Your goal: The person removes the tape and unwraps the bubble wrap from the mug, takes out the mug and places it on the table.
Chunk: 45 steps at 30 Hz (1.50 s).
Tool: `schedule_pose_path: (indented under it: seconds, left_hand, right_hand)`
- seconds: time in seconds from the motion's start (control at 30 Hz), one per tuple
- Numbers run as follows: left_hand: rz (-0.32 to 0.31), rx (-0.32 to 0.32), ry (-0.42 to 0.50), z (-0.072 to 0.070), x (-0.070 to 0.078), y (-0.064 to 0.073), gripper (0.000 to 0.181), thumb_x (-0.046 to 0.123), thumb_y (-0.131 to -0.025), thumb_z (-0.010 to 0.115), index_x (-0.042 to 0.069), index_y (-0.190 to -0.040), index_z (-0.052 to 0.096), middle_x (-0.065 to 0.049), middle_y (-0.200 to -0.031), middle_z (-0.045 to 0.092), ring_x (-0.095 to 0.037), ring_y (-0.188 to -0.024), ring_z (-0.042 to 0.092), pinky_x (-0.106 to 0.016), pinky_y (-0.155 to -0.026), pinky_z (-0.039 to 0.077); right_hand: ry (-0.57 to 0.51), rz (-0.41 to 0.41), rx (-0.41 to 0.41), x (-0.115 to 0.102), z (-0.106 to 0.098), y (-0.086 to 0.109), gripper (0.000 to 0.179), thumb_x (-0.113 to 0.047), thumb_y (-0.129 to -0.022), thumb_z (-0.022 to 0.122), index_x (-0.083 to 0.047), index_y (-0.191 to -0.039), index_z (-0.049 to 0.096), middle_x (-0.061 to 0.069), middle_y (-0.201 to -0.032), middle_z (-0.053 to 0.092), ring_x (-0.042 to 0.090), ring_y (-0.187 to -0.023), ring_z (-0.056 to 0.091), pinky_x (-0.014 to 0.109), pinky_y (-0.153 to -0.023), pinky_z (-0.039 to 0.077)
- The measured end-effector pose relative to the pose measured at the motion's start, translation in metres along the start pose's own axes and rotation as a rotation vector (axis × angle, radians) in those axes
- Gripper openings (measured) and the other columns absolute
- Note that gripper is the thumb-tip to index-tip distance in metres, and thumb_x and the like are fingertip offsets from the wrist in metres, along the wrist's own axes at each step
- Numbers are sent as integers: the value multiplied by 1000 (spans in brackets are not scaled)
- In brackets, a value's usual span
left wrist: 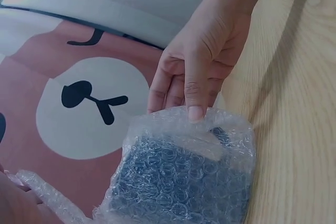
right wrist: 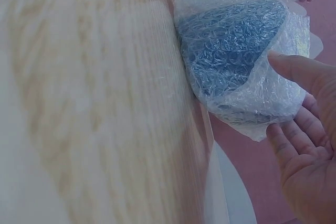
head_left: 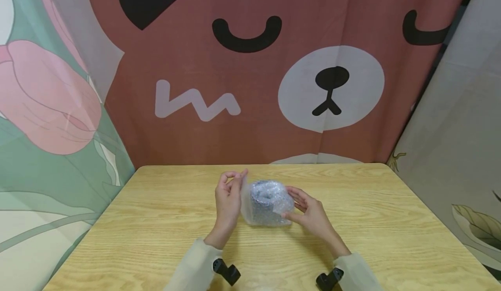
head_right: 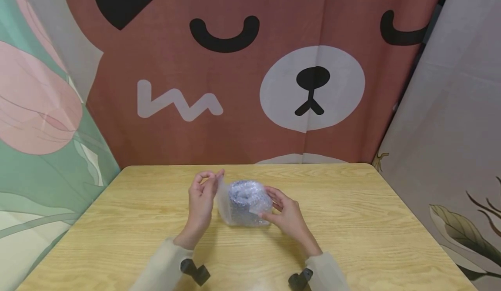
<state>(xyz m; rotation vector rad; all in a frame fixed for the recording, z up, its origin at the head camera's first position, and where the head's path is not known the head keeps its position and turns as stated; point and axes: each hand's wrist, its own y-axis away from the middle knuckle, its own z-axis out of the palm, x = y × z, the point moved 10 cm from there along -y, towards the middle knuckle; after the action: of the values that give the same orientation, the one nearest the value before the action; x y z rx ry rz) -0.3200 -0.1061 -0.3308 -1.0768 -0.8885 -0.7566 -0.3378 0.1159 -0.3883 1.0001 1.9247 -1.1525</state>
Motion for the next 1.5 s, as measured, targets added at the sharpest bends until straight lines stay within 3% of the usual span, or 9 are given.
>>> schedule_pose_path:
  seconds: [0.1, 0.33, 0.6, 0.87, 1.03, 1.23, 1.5]
  left_hand:
    - [-3, 29, 45, -4, 0, 1, 10, 3, -99, 49, -6, -95, 52, -23, -110, 66, -27, -111, 61, -26, -97, 44]
    - [-17, 71, 189, -13, -2, -1, 10, 0, -100, 44, -3, -93, 49, -30, -115, 62, -34, -116, 57, -33, -99, 43]
    - [-79, 131, 307, -29, -10, -3, 10, -1, -101, 40, 1, -94, 46, -32, -120, 58, -36, -118, 54, -38, -99, 43]
    - [-136, 179, 366, -48, -17, -3, 7, 0, -100, 39, 0, -98, 46, -33, -124, 55, -36, -120, 52, -37, -98, 44]
    - [-147, 217, 383, -58, -21, -4, 8, -1, -100, 39, 0, -99, 47, -28, -119, 61, -36, -119, 53, -36, -96, 46]
    - [-147, 244, 399, -66, -25, -4, 7, -2, -100, 40, 0, -99, 46, -24, -114, 64, -34, -118, 56, -36, -95, 47]
    - [-162, 268, 423, -74, -32, -4, 9, 4, -103, 42, -4, -107, 43, -24, -121, 60, -33, -122, 53, -34, -97, 45]
  right_hand:
    - [-11, 4, 0, 10, 0, -1, 66, -8, -77, 82, -5, -136, 53, 16, -137, 54, 30, -126, 49, 35, -98, 43]
    - [-11, 11, -3, 14, 0, -1, 67, -10, -76, 83, -7, -136, 53, 14, -137, 54, 29, -127, 49, 35, -98, 43]
    - [-9, 4, 1, 13, 0, -2, 67, -9, -76, 83, -7, -136, 53, 14, -137, 53, 29, -126, 50, 35, -98, 44]
    - [-1, 3, -8, 16, 1, -1, 67, -11, -77, 83, -7, -137, 53, 14, -137, 53, 29, -126, 49, 36, -98, 44]
    - [-3, -4, -10, 14, 1, -2, 66, -13, -78, 82, -7, -137, 53, 14, -137, 53, 29, -126, 49, 36, -98, 44]
    - [5, -2, -15, 12, 0, -3, 66, -12, -78, 82, -7, -137, 53, 14, -137, 53, 29, -126, 50, 37, -98, 44]
    - [20, 11, -33, 12, -1, -3, 67, -14, -78, 82, -8, -138, 52, 15, -137, 53, 30, -125, 51, 37, -96, 45]
